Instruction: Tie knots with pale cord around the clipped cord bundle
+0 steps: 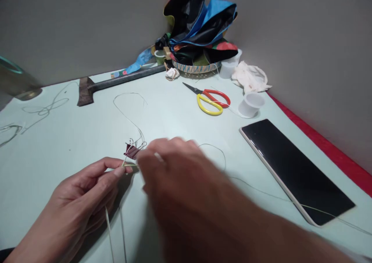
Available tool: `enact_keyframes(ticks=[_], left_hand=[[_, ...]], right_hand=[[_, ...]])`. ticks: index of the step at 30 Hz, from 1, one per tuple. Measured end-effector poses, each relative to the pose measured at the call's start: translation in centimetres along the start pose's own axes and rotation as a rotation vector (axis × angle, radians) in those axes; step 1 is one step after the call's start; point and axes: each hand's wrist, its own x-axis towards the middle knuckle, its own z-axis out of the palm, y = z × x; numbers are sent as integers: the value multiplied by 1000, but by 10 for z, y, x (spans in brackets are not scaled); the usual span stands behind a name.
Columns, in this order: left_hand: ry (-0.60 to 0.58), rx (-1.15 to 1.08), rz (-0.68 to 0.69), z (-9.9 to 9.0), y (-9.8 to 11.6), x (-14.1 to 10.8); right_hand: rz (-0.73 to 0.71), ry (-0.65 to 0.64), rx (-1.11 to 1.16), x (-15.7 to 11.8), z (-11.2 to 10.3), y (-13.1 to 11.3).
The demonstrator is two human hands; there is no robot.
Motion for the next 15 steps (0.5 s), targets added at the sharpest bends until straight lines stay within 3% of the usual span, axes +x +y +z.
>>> enact_keyframes(ticks=[1,3,6,10,15], left_hand=[[-2,-12,9,0,0,0],[-8,-45,6,1,1,0],[5,-80,-22,1,2,-2],[25,-86,-52,0,4,-2],[8,-25,-54,-2,4,3]], right_hand=[[12,-79,-4,15,11,-7],[129,-118,132,34,30,-14],[261,-185,364,43,46,-10],[196,-57,365,43,50,-1],[247,19,289,47,55,6]])
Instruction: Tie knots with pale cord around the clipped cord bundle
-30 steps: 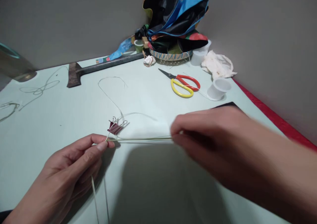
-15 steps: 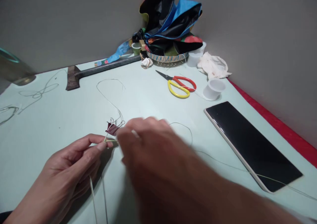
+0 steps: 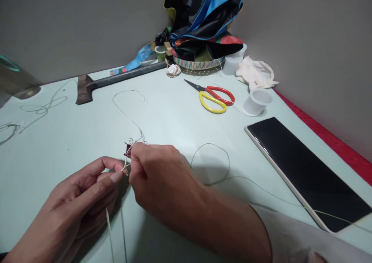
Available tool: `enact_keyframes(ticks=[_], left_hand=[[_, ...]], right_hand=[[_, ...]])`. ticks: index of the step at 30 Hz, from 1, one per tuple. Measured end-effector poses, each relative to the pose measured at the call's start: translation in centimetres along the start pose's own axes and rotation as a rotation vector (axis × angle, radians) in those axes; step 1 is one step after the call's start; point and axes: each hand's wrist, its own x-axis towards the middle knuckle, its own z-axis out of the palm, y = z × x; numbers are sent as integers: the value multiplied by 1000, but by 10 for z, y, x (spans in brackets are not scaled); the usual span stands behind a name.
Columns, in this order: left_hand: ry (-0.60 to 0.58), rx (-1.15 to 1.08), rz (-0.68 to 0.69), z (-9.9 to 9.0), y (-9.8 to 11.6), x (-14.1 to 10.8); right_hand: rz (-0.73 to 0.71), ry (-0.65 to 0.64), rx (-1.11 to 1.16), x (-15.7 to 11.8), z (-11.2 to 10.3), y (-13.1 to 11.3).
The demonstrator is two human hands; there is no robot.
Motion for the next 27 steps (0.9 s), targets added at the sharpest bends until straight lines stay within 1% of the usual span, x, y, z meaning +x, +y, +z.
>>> enact_keyframes(ticks=[4,9,12,18,24,27], left_hand=[[-21,-4,-2,-3,-1,0],[-20,-46,-18,-3,-2,-6],[9,-41,7,-1,-2,-6],[30,-35,23,3,0,-4],[-36,-97,-5,1,-1,-6],[-24,-93,3,1,-2,-6]], right_hand=[[-43,66,-40,7,2,7],[-61,76,-69,6,3,10],[-75,90,-78,5,3,9],[-38,65,-96,11,4,8],[-19,38,-37,14,6,11],[-21,30,0,13,8,12]])
